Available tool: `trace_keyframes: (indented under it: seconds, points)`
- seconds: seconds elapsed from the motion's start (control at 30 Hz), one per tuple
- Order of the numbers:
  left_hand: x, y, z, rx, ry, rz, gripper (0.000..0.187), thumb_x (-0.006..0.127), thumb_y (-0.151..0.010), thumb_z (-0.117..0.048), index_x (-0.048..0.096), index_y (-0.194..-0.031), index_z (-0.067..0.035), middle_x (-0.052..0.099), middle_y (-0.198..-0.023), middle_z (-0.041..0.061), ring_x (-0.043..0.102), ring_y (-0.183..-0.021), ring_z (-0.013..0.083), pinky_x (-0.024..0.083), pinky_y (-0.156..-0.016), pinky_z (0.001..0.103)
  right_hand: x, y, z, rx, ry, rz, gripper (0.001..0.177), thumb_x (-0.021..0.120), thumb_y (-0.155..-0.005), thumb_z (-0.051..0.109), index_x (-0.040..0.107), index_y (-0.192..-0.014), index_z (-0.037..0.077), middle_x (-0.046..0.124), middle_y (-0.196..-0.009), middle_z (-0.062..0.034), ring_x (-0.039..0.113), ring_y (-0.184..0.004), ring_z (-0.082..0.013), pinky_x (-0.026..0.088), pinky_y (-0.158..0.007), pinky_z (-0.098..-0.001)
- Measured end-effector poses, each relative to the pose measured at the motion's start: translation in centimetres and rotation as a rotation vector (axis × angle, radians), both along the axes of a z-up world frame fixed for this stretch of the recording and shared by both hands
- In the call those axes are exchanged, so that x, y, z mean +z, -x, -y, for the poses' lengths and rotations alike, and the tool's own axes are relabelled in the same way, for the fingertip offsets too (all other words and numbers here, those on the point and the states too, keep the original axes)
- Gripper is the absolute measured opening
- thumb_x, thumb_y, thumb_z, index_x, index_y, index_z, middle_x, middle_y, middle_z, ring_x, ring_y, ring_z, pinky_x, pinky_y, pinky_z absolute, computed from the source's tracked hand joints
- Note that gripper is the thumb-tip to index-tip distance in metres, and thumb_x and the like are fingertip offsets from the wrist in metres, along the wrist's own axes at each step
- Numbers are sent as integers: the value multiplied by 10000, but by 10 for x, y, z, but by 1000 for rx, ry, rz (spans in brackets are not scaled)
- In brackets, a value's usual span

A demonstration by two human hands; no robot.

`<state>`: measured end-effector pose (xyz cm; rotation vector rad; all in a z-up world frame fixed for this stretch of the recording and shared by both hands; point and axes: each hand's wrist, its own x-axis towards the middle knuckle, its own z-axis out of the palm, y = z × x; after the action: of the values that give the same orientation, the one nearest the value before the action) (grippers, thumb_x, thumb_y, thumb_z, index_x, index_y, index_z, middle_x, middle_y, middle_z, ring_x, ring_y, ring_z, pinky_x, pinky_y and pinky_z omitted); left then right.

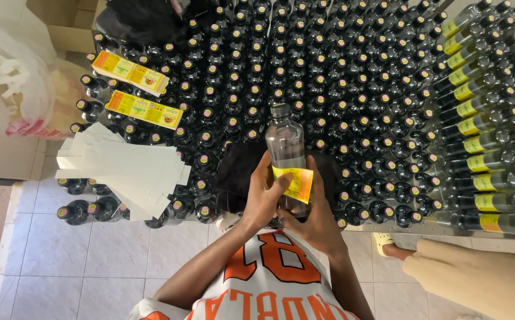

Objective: Manually peeling adhesive labels from a sheet and applying them to plastic bottles filled with liquid.

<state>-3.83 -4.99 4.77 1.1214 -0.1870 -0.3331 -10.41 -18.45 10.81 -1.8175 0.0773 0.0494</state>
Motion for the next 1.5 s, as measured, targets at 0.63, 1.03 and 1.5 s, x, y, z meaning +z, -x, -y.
trace_keyframes:
  seconds: [0.63, 1.03, 1.5]
  points:
    - [57, 8, 6, 55, -129, 131, 652, 748, -1006, -365, 555, -1524, -19, 673, -1294, 207, 614, -1298, 285, 464, -1177, 588, -8, 12, -6, -242, 436, 119, 1302, 894, -757, 231, 67, -1752, 89, 702, -1378, -268, 728, -1227, -474, 633, -1010, -569]
    - [35, 10, 20, 92, 9, 59, 621, 676, -1021, -205, 505, -1594, -35, 689, -1294, 147, 617, -1206, 198, 557, -1084, 476, -49, 18, -2, -460, 729, 300, 1259, 948, -732, 454, 297, -1726, 38, 737, -1097, -159, 770, -971, -324, 679, -830, -436]
    - [17, 13, 28, 73, -68, 42, 681, 791, -985, -372, 551, -1543, -66, 709, -1220, 176, 692, -1159, 254, 592, -1064, 489, -50, 27, 3, -502, 769, 422, 1226, 966, -721, 318, 307, -1700, -16, 774, -1125, -144, 746, -959, -303, 585, -894, -448]
